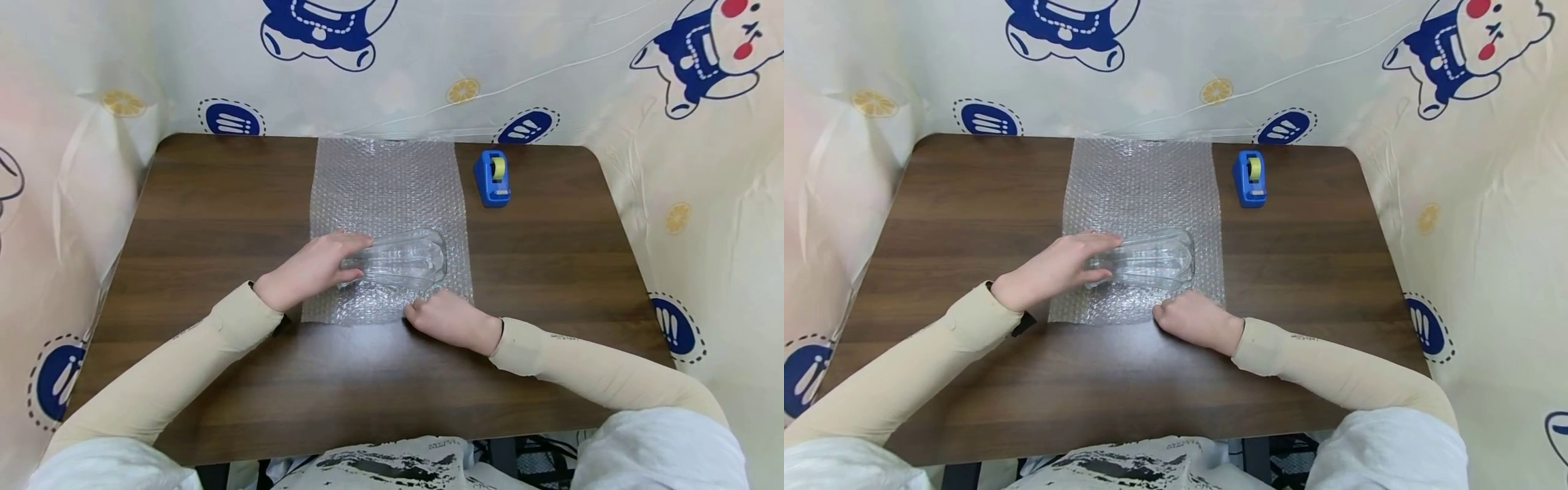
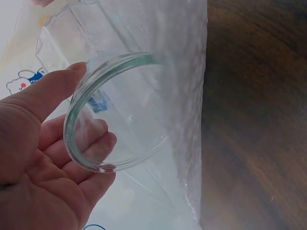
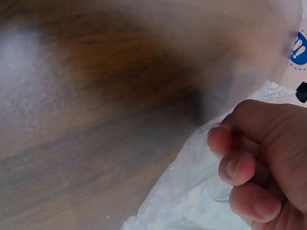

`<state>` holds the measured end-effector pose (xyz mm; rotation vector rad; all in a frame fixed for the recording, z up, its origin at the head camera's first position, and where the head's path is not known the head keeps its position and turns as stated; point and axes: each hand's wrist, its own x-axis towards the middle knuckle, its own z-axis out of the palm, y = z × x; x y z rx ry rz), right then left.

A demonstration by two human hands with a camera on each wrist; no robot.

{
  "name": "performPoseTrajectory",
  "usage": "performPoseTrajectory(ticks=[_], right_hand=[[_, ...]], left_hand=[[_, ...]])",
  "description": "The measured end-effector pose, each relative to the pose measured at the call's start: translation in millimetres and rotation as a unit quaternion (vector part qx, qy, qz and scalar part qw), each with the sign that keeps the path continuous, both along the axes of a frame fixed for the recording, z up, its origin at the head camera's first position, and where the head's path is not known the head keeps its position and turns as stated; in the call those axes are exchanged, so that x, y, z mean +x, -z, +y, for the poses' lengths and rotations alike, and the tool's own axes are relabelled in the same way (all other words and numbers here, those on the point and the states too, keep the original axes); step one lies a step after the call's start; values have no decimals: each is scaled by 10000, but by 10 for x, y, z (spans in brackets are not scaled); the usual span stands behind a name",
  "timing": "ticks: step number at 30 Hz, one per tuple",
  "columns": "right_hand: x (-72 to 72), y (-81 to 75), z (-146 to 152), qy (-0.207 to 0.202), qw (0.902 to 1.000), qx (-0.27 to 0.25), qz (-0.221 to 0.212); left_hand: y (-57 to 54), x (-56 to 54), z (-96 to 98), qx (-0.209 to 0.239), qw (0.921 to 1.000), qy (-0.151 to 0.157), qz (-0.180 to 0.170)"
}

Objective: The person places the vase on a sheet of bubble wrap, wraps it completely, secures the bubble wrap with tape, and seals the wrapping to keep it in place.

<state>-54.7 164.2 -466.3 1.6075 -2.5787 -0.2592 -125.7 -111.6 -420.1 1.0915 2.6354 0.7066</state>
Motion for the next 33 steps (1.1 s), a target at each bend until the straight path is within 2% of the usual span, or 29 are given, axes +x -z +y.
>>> performPoseTrajectory(ticks=[4, 13, 19, 21, 23, 25, 28, 33], right_hand=[[-11, -71, -4, -117, 9998, 41, 138], [-81, -184, 26, -352, 9964, -343, 693], [-124, -250, 15, -674, 9890, 84, 1313], [-149, -289, 18, -626, 9869, 269, 1462], [-177, -322, 32, -446, 9892, 357, 1350], [-204, -347, 50, -195, 9937, 298, 1059], [-238, -355, 70, 88, 9978, 107, 656], [-263, -318, 59, 159, 9975, -70, 680]], left_hand=[[-6, 5, 11, -63, 10000, -30, 34], [9, 13, 20, -76, 9998, -21, 172], [31, 13, 6, -50, 9994, 27, 337], [31, 21, 10, -41, 9993, 27, 379], [29, 32, 20, -74, 9989, 52, 464], [28, 46, 36, -140, 9977, 124, 655], [33, 64, 67, -263, 9930, 245, 1124], [54, 107, 100, -389, 9799, 395, 1918]])
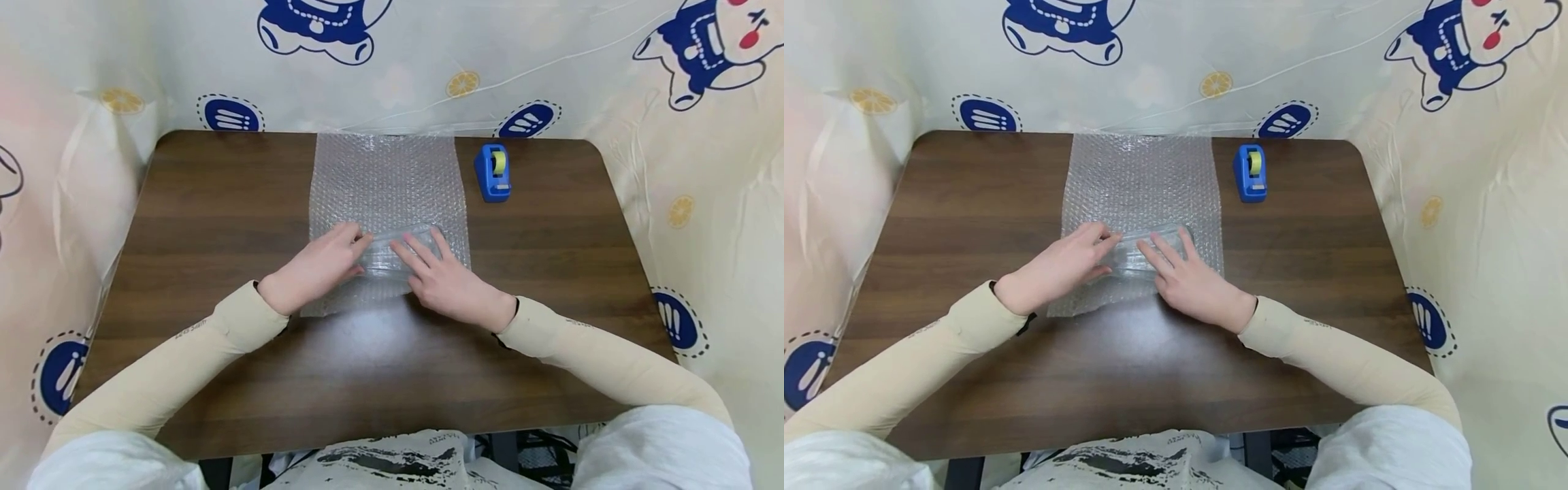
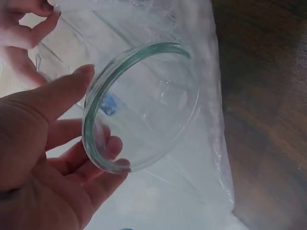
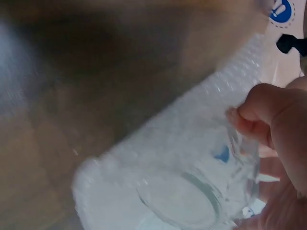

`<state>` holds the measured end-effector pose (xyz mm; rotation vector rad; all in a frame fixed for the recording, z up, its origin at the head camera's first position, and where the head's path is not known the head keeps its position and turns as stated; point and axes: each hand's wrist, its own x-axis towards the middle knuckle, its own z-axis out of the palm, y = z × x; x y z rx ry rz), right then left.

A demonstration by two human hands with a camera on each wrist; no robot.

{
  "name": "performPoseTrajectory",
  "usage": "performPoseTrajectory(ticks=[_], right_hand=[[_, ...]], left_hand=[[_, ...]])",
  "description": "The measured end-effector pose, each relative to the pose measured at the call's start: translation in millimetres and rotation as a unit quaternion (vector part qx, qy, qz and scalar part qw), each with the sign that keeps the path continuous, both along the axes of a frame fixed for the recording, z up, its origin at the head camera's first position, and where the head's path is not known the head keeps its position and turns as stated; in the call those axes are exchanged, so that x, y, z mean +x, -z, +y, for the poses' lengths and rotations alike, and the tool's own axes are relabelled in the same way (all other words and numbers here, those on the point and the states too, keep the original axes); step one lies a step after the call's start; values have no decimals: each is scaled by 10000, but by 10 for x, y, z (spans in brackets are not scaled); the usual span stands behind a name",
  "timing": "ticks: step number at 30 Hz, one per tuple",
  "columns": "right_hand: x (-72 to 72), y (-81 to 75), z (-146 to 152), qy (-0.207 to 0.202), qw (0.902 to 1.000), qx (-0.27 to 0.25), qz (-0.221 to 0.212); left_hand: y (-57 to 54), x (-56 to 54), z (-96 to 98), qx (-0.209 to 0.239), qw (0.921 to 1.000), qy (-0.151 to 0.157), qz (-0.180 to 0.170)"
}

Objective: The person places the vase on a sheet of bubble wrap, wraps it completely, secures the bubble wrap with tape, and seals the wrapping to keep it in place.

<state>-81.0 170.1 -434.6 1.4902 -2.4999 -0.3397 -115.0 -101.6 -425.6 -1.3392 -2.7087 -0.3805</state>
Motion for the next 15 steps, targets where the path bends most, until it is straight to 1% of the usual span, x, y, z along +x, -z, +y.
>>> performPoseTrajectory(ticks=[2, 4, 6, 8, 9, 12, 14, 15], right_hand=[[-1, 22, -1, 13, 10000, -19, 52], [-3, 36, 0, 36, 10000, -31, 79], [-6, 43, 2, 66, 9999, -37, 80], [-9, 47, 3, 81, 9999, -26, 67], [-10, 47, 4, 79, 10000, -17, 53], [-8, 49, 10, 42, 10000, 8, -18], [-11, 49, 14, 26, 10000, -18, -65], [-15, 48, 16, 25, 9999, -56, -98]], left_hand=[[18, 19, 4, -50, 9996, 106, 262], [41, 30, 6, -97, 9988, 215, 437], [62, 34, -3, -108, 9984, 301, 473], [69, 34, -13, -99, 9987, 366, 338], [70, 39, -20, -84, 9990, 405, 186], [69, 74, -37, -220, 9982, 518, -206], [80, 103, -32, -388, 9976, 508, -284], [93, 114, -22, -468, 9974, 478, -254]])
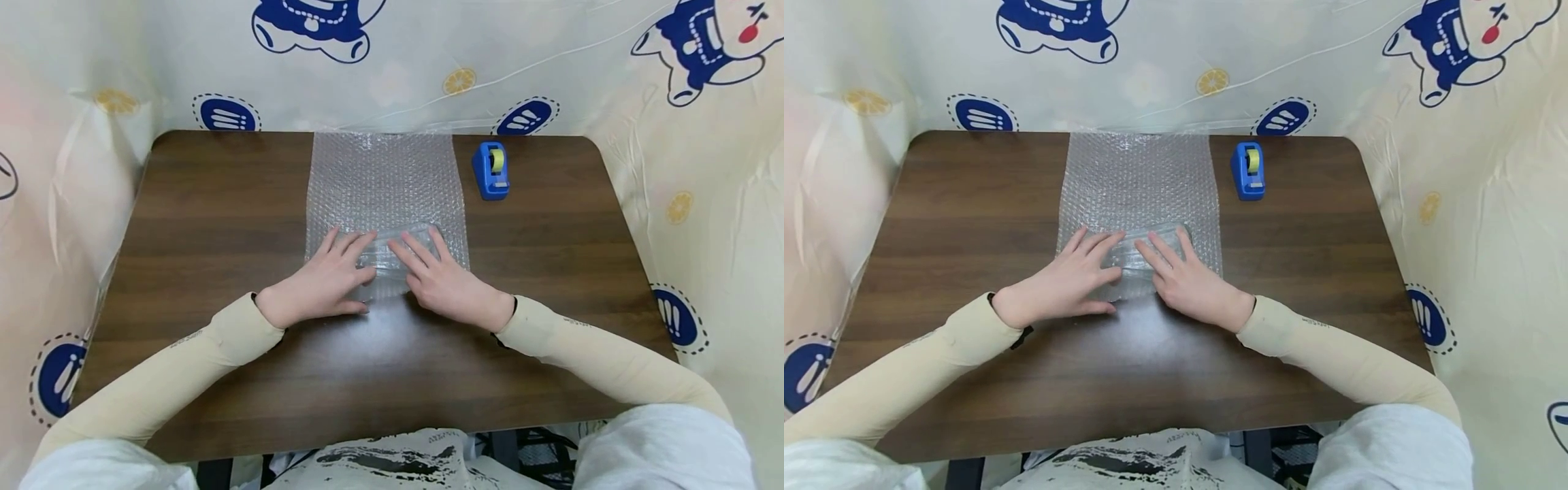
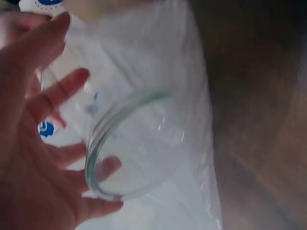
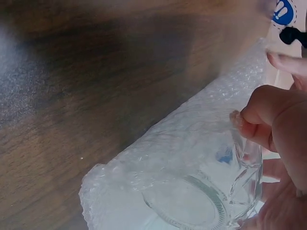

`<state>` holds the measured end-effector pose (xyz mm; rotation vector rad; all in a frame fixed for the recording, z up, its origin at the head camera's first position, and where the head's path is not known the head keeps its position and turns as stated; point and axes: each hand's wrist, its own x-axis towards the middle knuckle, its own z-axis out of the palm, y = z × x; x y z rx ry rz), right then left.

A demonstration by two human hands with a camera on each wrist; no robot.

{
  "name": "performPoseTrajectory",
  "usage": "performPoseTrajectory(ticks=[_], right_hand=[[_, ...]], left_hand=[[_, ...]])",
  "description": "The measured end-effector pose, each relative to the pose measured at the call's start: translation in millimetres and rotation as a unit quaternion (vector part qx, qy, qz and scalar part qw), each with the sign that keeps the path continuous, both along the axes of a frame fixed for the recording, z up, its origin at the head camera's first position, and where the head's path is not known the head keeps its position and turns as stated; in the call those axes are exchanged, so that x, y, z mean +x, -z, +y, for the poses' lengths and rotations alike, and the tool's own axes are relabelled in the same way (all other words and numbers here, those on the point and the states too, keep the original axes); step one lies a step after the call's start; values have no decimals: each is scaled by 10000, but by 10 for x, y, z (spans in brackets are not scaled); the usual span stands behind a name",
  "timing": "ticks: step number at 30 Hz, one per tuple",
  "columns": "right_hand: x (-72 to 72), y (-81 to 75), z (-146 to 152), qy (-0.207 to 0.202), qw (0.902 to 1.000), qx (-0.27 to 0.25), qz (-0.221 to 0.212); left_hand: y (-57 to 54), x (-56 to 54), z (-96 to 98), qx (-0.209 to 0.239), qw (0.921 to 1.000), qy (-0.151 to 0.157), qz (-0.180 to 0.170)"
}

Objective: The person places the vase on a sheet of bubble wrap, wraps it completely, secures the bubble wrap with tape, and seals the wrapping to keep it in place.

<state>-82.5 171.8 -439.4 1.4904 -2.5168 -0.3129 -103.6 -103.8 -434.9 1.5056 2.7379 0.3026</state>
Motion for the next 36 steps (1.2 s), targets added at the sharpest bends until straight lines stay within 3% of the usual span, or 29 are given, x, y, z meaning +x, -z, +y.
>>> performPoseTrajectory(ticks=[6, 11, 14, 21, 25, 30, 36], right_hand=[[-15, 5, 5, 22, 9997, -203, -94], [-8, -6, 16, -15, 9997, -236, -47], [-19, 0, 27, -49, 9996, -265, 37], [-80, 1, 60, -82, 9994, -335, -22], [-131, -46, 106, 43, 9962, -684, -543], [-235, -117, 159, 513, 9813, -1400, -1218], [-246, -66, 134, 867, 9855, -976, -1082]], left_hand=[[81, 76, 84, -396, 9975, -355, 460], [71, 76, 93, -304, 9951, -319, 889], [36, 48, 88, -217, 9949, -253, 955], [27, 18, 81, 215, 9972, -510, 500], [34, -6, 71, 673, 9953, -680, 129], [5, -45, 44, 951, 9917, -826, -272], [-23, -84, 29, 1024, 9866, -916, -880]])
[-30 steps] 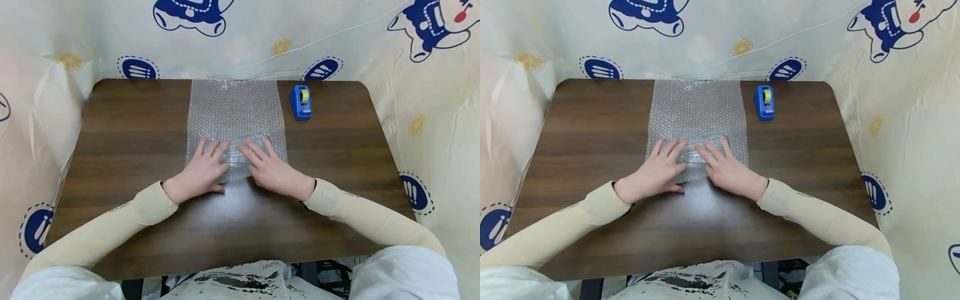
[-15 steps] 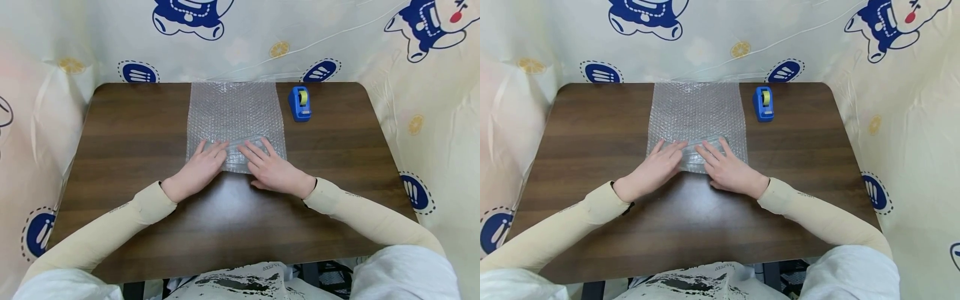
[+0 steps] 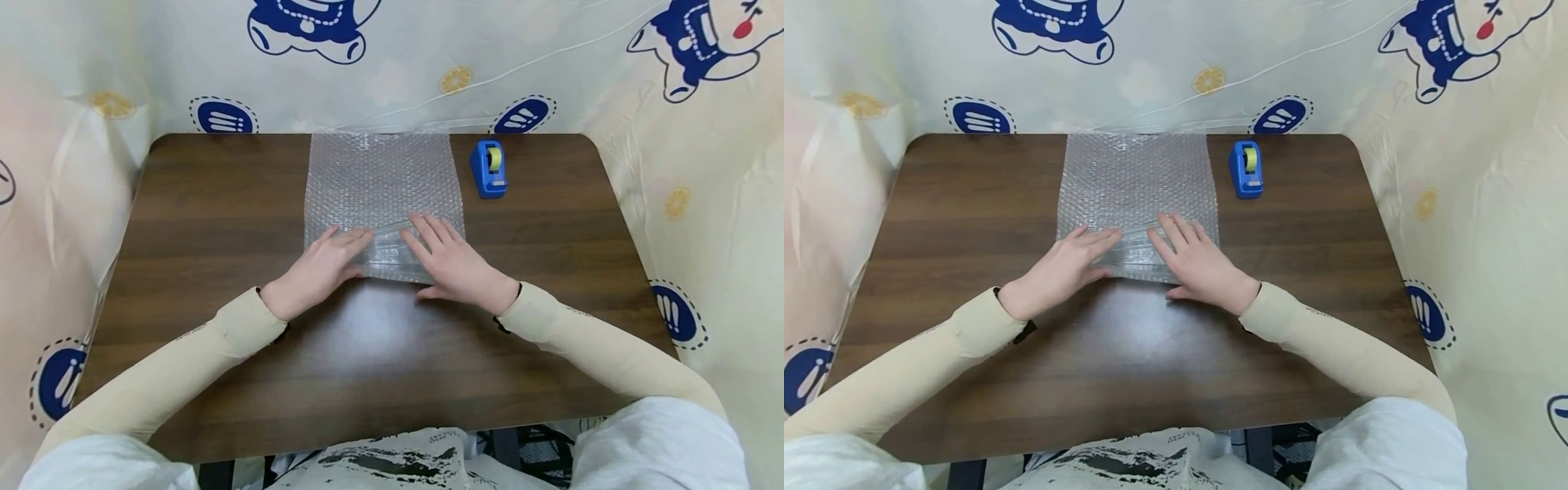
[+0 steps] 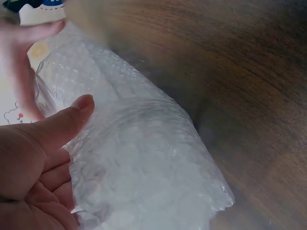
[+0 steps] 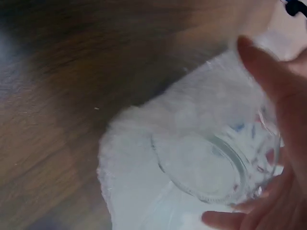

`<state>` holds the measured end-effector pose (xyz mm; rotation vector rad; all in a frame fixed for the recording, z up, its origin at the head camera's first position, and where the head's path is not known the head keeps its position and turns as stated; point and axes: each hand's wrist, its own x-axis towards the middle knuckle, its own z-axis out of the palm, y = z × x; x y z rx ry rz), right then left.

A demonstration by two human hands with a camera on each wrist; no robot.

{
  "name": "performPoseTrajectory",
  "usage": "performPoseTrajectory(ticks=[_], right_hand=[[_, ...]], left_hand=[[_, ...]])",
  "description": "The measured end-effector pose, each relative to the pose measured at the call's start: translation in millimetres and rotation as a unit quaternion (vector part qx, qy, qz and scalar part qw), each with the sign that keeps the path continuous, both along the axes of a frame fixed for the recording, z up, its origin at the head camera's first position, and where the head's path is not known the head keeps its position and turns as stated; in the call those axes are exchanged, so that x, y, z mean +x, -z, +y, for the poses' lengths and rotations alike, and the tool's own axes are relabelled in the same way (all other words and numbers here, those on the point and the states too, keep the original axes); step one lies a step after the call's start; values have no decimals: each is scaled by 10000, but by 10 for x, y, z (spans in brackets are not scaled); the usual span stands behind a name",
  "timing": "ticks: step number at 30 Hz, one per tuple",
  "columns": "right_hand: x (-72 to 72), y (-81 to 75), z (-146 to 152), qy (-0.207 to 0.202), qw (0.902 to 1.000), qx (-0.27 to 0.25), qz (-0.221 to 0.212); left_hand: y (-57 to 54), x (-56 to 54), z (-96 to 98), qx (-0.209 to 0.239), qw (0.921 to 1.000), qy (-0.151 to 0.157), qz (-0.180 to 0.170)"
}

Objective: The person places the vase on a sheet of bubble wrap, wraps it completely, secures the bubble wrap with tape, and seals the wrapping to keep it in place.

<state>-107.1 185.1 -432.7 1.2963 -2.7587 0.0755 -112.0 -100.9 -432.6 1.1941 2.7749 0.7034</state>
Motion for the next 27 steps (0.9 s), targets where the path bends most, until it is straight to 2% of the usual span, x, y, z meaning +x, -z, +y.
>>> performPoseTrajectory(ticks=[3, 6, 13, 21, 27], right_hand=[[5, 33, -8, 122, 9996, 97, 242], [19, 31, 8, 72, 9996, 58, 268], [73, -57, 58, -13, 9992, 91, -382], [127, -136, -25, 128, 9997, 221, -47], [120, -159, 42, -10, 9993, -39, -362]], left_hand=[[-15, -7, -1, 30, 10000, -4, -76], [-26, 18, -4, -16, 10000, 21, -79], [-88, 114, -20, -233, 9991, 264, -248], [-91, 68, -26, -298, 9981, 337, -417], [-119, 3, -41, -140, 9955, 581, -730]])
